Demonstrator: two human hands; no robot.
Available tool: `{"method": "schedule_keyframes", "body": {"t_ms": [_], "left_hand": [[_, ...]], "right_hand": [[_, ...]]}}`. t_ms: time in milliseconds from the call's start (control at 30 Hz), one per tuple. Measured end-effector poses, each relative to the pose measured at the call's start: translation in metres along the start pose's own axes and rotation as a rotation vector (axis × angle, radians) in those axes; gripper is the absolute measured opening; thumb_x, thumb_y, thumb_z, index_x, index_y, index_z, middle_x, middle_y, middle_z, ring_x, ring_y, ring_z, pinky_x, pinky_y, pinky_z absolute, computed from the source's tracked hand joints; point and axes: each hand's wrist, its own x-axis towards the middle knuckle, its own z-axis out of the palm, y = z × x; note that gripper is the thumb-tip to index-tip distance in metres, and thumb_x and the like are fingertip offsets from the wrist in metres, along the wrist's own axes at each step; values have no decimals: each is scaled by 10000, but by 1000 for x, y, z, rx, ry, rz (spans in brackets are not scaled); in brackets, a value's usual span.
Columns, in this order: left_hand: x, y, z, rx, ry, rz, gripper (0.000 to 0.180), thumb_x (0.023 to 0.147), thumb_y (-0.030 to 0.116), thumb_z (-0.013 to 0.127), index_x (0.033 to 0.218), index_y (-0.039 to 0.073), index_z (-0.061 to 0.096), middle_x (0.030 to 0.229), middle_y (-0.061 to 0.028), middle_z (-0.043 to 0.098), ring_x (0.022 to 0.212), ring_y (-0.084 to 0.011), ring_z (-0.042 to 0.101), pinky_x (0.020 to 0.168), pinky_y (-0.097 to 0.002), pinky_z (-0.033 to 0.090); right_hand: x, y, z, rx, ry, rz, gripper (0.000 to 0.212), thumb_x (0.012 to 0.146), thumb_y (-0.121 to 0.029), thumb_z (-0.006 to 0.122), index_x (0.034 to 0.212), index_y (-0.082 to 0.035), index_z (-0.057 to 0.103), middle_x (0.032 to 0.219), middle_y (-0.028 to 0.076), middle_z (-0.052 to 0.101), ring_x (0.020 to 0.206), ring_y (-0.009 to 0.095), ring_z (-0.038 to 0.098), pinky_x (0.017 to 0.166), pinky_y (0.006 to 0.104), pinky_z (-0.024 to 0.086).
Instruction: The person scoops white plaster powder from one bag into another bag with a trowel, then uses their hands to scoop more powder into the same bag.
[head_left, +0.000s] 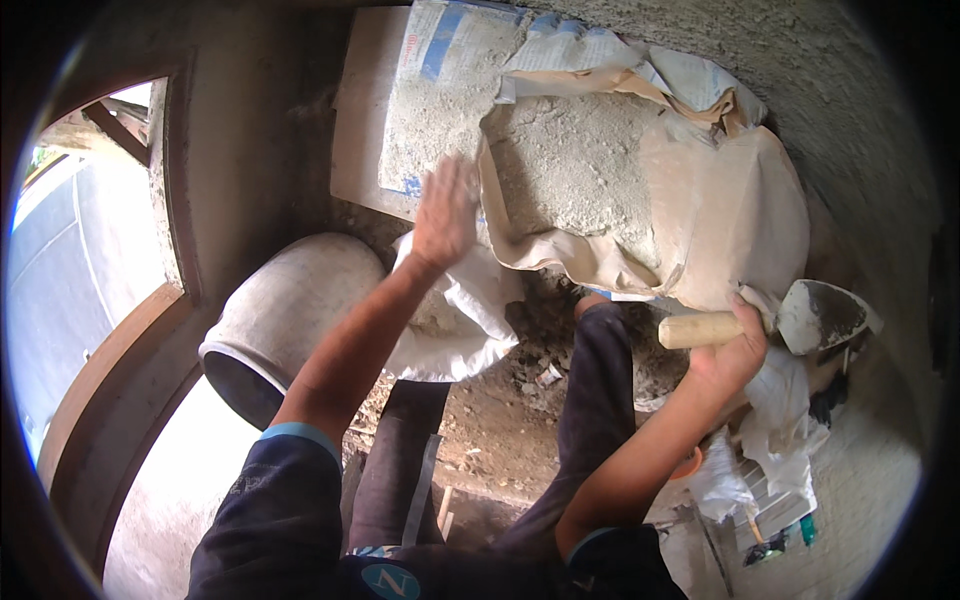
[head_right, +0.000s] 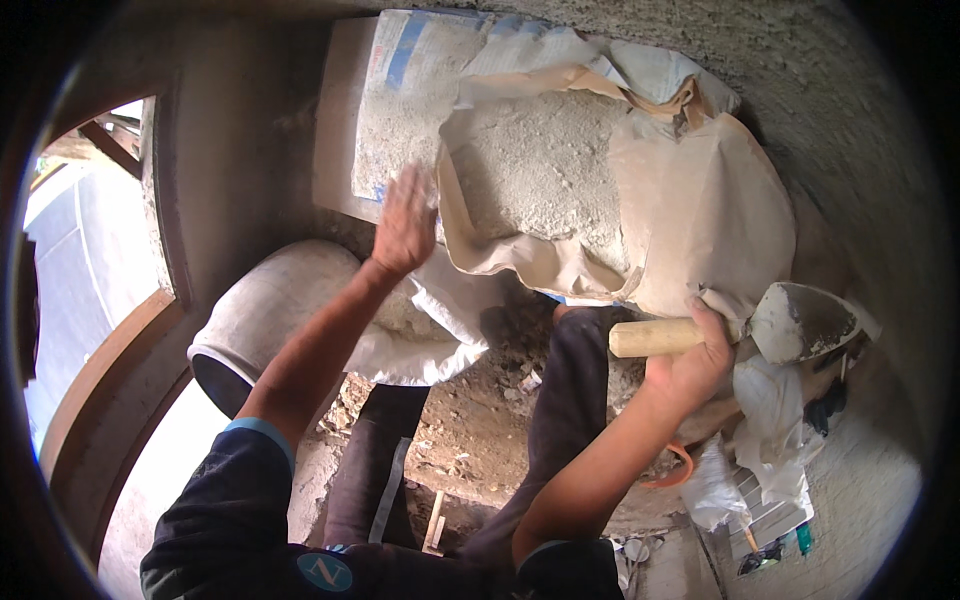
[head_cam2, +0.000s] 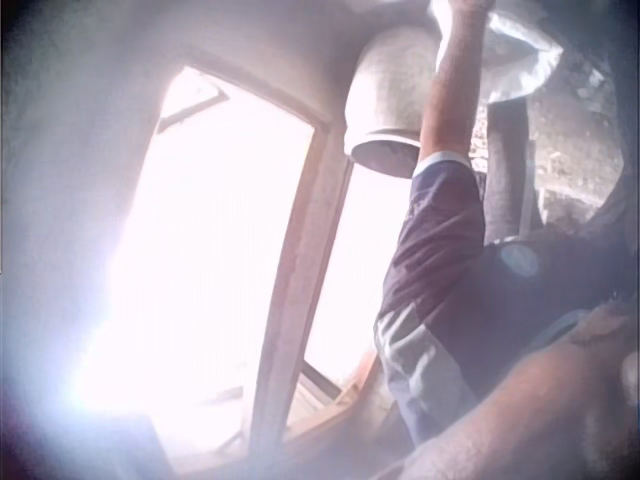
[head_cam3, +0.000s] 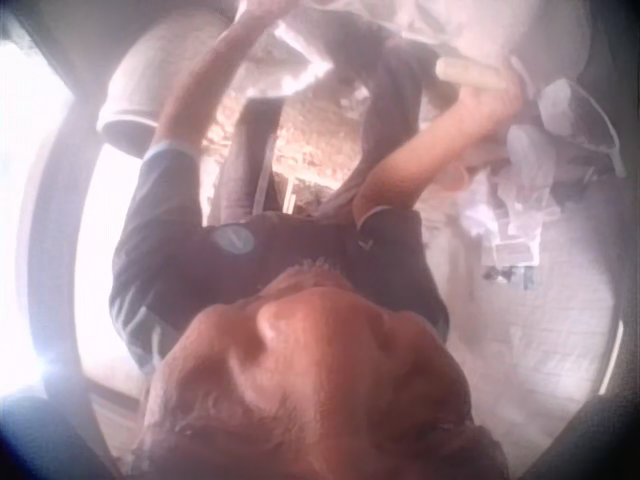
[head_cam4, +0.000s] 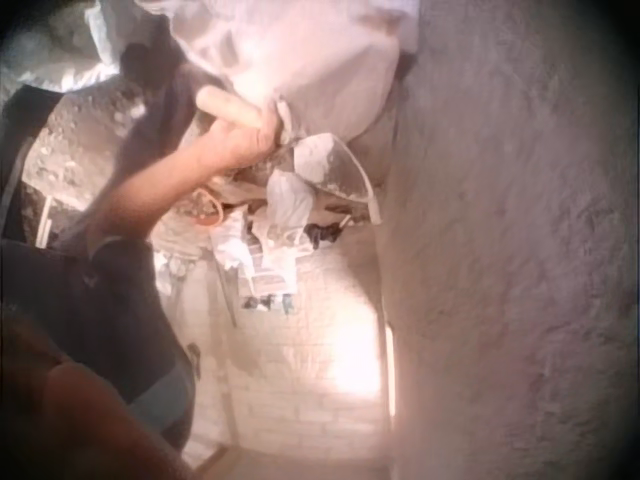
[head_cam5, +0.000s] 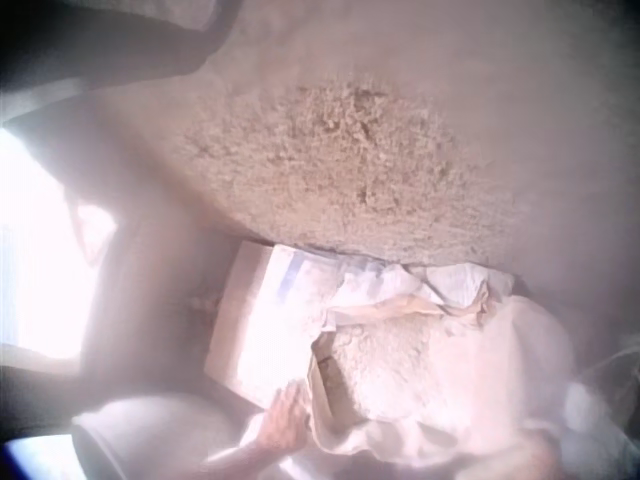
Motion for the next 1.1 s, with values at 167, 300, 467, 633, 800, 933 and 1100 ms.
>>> {"method": "schedule_keyframes", "body": {"t_ms": [167,300,467,633,800,933,1100], "left_hand": [[-13,10,6,401,-441,256,628,1042,349,318,1521,-55,267,1622,-224,212,1535,-335,109,1252,-486,49],[38,-33,19,510,-383,345,662,1046,470,275,1560,54,243,1646,-151,190,1538,-281,124,1253,-498,36],[73,-102,-33,618,-430,155,716,1005,629,291,1599,248,173,1667,-37,171,1535,-309,126,1236,-556,31],[82,-216,-103,356,353,-959,782,981,556,443,1549,44,279,1630,-194,209,1517,-392,128,1181,-621,116],[68,-113,-73,1064,-217,-87,696,1013,447,444,1580,102,234,1643,-186,181,1531,-377,82,1234,-539,63],[73,-54,-15,287,-269,505,701,1015,553,373,1590,186,214,1651,-77,213,1536,-238,137,1253,-500,2],[140,-204,-78,411,-397,-701,603,997,505,420,1456,119,475,1472,-110,473,1332,-249,468,1122,-487,335]], "right_hand": [[3,-3,-1,0,-10,29,275,731,40,684,1001,-15,667,1010,85,661,987,253,639,938,383,496],[2,-5,-1,-50,-19,5,287,740,-16,692,1025,-11,662,1043,94,659,1020,268,626,958,411,481],[2,-6,-3,-60,-5,23,306,740,-36,699,1043,-21,660,1055,93,655,1029,262,617,956,403,470],[5,-4,-13,-48,-23,39,289,739,-24,697,1026,-31,660,1020,72,656,997,236,623,931,374,476],[5,-3,-7,-54,-60,59,273,744,-17,689,1014,-41,658,1002,61,653,975,219,627,900,361,485],[4,-6,-8,-98,-41,30,285,749,-13,679,1032,-39,653,1009,65,650,979,228,627,896,369,490],[1,-9,-10,-126,-25,86,291,754,-10,671,1043,-36,648,1018,70,648,976,232,627,898,371,491]]}}
